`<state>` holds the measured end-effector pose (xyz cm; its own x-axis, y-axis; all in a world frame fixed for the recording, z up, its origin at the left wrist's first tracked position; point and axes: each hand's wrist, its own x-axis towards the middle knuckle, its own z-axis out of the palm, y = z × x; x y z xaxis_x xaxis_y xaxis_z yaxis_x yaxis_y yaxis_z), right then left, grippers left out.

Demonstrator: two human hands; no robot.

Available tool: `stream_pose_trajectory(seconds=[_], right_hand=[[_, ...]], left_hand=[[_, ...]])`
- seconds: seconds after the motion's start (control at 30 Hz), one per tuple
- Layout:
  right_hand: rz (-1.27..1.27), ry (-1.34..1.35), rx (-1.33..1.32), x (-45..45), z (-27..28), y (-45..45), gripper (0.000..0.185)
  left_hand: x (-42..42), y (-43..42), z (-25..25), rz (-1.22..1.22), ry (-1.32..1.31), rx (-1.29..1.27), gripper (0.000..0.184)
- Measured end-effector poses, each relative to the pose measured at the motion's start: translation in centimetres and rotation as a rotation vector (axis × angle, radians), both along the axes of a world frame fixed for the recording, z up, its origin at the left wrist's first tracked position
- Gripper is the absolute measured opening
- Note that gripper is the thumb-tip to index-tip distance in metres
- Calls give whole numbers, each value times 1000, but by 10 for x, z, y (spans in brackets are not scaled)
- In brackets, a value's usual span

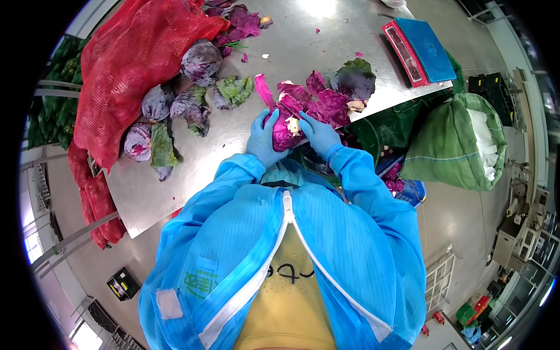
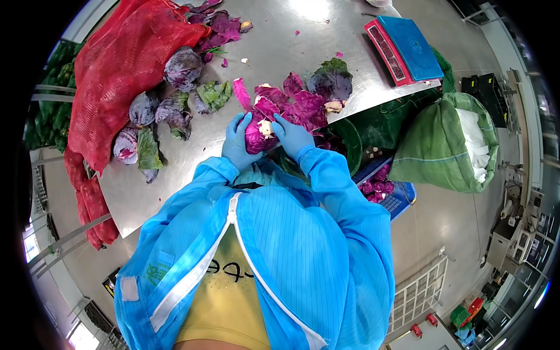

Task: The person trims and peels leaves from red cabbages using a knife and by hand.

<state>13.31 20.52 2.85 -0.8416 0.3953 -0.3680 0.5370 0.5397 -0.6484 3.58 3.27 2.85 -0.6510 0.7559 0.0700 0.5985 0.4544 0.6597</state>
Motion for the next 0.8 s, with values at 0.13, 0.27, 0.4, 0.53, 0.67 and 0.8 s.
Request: stream_pose_trajectory(seconds=[0.13, 0.27, 0.4, 0.53, 0.67, 0.8], right_hand=[[-57, 80, -165, -3, -4, 14, 54], [-91, 103, -139, -8, -1, 20, 50], [-144, 173, -30, -14, 0, 4, 50], [-235, 230, -68, -30, -17, -4, 37], [-399, 323, -42, -47, -43, 0, 24], [-326, 305, 141, -47, -22, -12, 27]], left_hand=[[-1, -6, -8, -33, 50, 18, 106], [-1, -12, -16, -92, 103, 122, 105], [-2, -13, -20, -81, 136, 183, 106], [-7, -19, -22, -136, 123, 203, 106], [-8, -23, -28, -170, 77, 236, 107], [-11, -29, -40, -148, 97, 293, 107]])
